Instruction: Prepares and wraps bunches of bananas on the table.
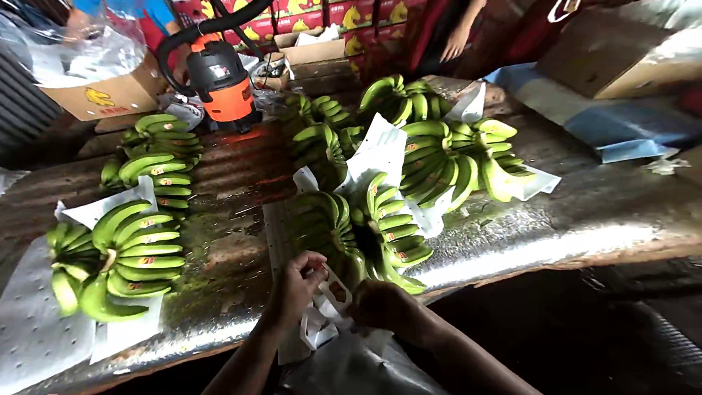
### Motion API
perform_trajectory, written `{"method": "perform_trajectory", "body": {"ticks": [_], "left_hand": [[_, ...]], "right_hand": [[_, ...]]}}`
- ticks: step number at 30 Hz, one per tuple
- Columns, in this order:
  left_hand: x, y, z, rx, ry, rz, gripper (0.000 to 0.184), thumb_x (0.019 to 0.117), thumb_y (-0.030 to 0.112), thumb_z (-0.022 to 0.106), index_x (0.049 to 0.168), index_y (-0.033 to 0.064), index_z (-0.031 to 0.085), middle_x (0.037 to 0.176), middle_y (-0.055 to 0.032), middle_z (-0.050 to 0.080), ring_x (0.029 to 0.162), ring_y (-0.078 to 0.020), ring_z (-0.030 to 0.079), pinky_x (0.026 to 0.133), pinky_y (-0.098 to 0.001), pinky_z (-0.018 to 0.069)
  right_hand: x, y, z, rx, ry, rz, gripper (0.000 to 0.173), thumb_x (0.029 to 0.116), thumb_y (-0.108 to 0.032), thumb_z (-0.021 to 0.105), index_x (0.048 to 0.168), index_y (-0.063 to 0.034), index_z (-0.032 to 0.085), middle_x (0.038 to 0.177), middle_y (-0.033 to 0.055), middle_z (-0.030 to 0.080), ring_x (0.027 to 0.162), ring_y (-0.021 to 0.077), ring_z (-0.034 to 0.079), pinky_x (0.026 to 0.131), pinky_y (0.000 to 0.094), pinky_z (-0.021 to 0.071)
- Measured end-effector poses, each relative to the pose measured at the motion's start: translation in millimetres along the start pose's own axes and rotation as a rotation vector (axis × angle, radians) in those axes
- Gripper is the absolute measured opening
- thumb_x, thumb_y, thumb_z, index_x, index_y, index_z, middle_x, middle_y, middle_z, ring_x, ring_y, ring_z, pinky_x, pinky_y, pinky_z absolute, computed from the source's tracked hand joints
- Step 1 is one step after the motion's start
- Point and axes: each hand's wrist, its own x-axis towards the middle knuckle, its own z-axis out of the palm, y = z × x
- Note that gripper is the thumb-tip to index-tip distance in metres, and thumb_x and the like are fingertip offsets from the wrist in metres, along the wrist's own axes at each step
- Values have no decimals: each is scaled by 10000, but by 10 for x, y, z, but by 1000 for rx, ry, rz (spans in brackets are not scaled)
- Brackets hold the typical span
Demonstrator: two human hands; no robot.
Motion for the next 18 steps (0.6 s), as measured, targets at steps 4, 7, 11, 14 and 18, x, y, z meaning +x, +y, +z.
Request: {"method": "perform_trajectory", "body": {"ticks": [4,7,11,14,18], "left_hand": [[-76,-268,-5,251,86,350,176,882,148,735,1036,74,780,1226,-150,667,1118,-214,645,994,-386,521],[-180,-242,-4,440,65,565,125,847,266,777,938,185,807,1035,-19,742,1025,-196,691,1032,-518,450],[-249,-308,20,578,111,689,60,837,182,734,863,191,787,905,8,736,920,-196,714,1037,-591,439],[-288,-390,-22,605,196,754,112,903,185,674,824,192,753,879,14,724,916,-172,706,1087,-557,407],[-316,-472,-109,577,163,753,130,935,177,637,854,174,739,938,2,734,982,-167,704,1105,-534,399]], "right_hand": [[78,-56,185,5,111,94,293,926,40,651,1213,-15,629,952,9,726,790,109,724,735,310,633],[157,-83,306,16,169,138,453,943,31,632,1388,-13,558,1028,51,738,844,132,735,771,321,631],[212,-112,449,14,161,158,375,969,-5,604,1344,-19,610,1031,29,748,881,109,733,775,297,627],[227,-100,512,123,148,196,368,959,-19,565,1321,-49,629,1051,-11,719,908,76,693,769,273,598],[241,-92,605,210,178,259,346,1028,-200,511,1335,-80,615,1105,-29,688,993,71,661,844,279,566]]}}
